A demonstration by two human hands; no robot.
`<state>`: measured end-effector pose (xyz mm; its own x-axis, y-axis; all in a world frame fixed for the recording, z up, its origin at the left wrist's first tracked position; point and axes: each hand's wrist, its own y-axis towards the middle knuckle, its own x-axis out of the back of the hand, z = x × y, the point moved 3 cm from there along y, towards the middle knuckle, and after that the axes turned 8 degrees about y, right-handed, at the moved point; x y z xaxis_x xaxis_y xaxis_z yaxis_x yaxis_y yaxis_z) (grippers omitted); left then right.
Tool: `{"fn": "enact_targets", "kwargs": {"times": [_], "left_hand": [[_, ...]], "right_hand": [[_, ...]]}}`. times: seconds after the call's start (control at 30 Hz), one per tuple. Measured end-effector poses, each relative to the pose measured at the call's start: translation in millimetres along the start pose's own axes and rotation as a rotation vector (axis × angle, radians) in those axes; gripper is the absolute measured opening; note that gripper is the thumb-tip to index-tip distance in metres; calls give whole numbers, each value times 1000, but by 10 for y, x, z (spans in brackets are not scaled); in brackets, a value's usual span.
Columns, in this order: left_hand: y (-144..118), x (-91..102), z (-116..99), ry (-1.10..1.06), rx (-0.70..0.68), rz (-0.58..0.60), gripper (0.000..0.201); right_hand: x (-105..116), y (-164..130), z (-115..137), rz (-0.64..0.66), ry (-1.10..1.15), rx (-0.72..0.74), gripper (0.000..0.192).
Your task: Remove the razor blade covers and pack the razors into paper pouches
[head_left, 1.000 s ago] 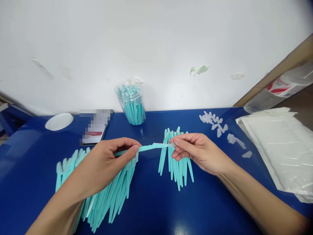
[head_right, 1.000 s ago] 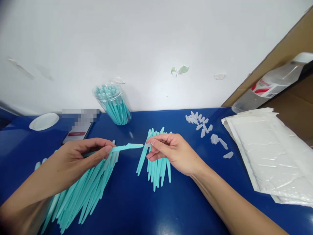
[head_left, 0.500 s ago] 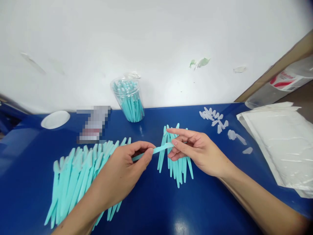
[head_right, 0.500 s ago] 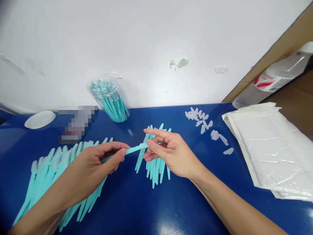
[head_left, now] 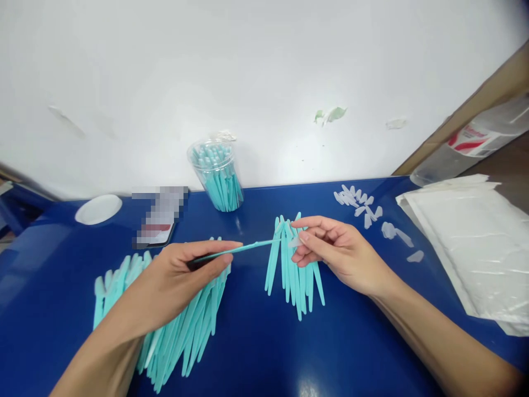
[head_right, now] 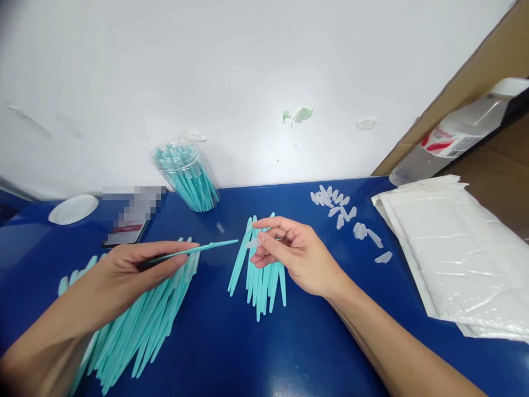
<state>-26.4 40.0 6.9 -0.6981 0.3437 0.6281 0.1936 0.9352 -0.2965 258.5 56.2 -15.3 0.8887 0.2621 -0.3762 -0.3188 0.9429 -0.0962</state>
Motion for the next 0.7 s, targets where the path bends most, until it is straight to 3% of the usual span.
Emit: {"fn": "enact_targets", "kwargs": {"times": [0.1,0.43,0.6,0.7], "left_hand": [[-8,12,-40,113,-80,-99,44],[-21,-36,-124,167,-179,-103,36],[-13,-119,-219,164,-293,-79,32],[-8,-202,-247,175,-269,-51,34]], "right_hand": [[9,1,-16,5,42,-35,31],[-50,-16,-29,1,47,-66,32],[-109,-42,-41,23,-2,-95,35],[-144,-49,-62,46,-41,-119,38]]}}
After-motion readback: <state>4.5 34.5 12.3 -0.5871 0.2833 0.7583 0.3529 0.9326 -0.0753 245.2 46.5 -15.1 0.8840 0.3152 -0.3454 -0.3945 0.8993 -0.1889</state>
